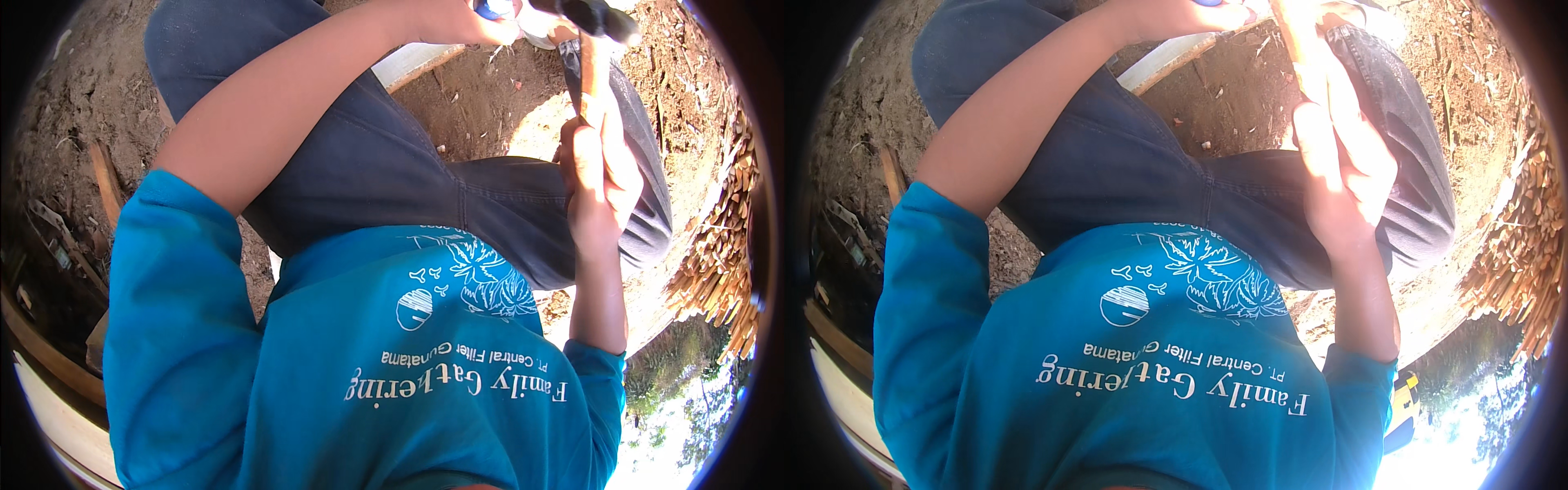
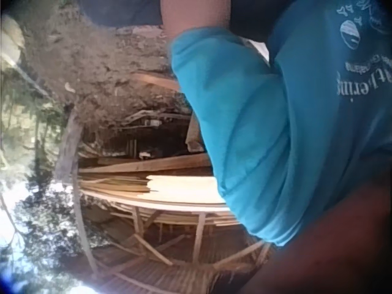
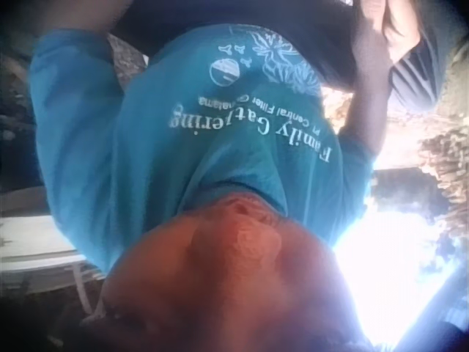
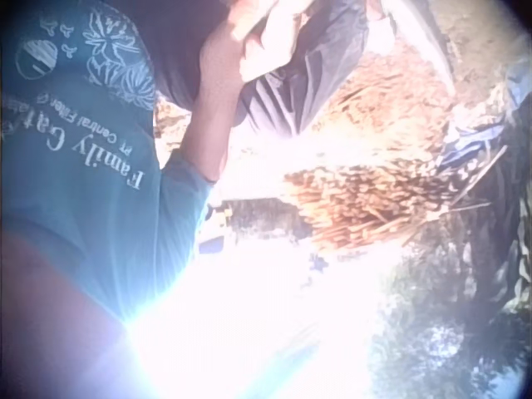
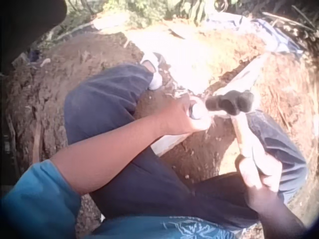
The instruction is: The person carves a wooden branch using a chisel and a hammer, striking the chisel to remove shavings.
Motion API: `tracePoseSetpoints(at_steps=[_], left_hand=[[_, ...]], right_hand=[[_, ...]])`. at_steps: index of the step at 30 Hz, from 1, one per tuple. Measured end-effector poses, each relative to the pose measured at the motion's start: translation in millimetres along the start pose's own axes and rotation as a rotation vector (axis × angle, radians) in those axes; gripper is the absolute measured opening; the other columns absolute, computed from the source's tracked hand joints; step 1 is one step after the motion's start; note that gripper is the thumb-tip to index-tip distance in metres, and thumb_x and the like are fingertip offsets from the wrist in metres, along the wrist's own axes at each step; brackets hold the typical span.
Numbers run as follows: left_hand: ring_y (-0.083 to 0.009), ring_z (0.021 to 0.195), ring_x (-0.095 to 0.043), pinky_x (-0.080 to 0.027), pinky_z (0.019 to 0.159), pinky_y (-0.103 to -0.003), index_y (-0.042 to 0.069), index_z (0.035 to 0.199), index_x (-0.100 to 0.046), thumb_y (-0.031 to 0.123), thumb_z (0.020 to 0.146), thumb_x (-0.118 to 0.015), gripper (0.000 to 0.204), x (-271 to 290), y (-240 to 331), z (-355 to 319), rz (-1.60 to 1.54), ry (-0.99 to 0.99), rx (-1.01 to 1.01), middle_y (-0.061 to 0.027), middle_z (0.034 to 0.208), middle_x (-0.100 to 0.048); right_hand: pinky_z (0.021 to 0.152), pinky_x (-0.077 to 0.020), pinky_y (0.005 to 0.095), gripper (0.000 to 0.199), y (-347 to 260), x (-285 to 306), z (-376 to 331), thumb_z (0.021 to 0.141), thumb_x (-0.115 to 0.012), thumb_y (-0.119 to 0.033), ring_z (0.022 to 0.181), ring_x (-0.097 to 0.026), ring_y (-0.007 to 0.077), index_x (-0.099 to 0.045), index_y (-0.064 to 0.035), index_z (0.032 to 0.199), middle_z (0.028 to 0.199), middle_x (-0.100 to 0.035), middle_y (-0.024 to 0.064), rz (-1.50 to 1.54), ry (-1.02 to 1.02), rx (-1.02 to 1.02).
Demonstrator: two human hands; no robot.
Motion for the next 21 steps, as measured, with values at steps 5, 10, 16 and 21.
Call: tracePoseSetpoints(at_steps=[5, 10, 16, 21], left_hand=[[-0.0080, 0.073, -0.060, -0.048, 0.066, -0.029, 0.004, 0.092, -0.072, 0.015, 0.081, -0.077, 0.016, -4, 8, 4, -0.121, -0.114, -0.163, 0.0002, 0.078, -0.068], [-0.0076, 0.072, -0.059, -0.048, 0.067, -0.029, 0.003, 0.100, -0.071, 0.015, 0.084, -0.074, 0.020, -9, 8, 0, -0.072, -0.330, 0.002, -0.0011, 0.080, -0.069], [-0.0148, 0.085, -0.063, -0.050, 0.079, -0.035, 0.006, 0.115, -0.069, 0.027, 0.089, -0.073, 0.033, 1, 27, -8, 0.106, -0.264, -0.020, -0.0060, 0.091, -0.072], [-0.0228, 0.088, -0.068, -0.052, 0.081, -0.037, 0.005, 0.110, -0.071, 0.030, 0.089, -0.073, 0.033, 14, 27, -9, 0.192, -0.233, -0.015, -0.0127, 0.093, -0.073]], right_hand=[[0.064, -0.0373, 0.0171, 0.036, 18, -3, 6, 0.104, -0.061, -0.013, 0.070, -0.045, 0.0011, -0.060, 0.0014, 0.137, 0.087, -0.058, -0.0051, -0.127, -0.058, -0.158], [0.072, -0.0378, 0.0193, 0.037, 7, -11, 5, 0.103, -0.060, -0.010, 0.081, -0.048, 0.0039, -0.059, 0.0015, 0.138, 0.097, -0.060, -0.0007, -0.125, -0.095, -0.152], [0.097, -0.0440, 0.0232, 0.040, 16, -9, 0, 0.100, -0.066, -0.010, 0.108, -0.059, 0.0086, -0.061, 0.0001, 0.139, 0.127, -0.070, 0.0062, -0.068, -0.061, -0.198], [0.081, -0.0419, 0.0195, 0.039, 17, -3, 2, 0.101, -0.065, -0.010, 0.089, -0.053, 0.0048, -0.062, 0.0008, 0.138, 0.109, -0.067, 0.0002, -0.025, -0.018, -0.212]])
Point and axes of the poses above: each hand's wrist, its own z-axis towards the middle knuckle, its own x-axis out of the back of the hand, y = z × x, the point moved 8 cm from there along z, towards the middle knuckle
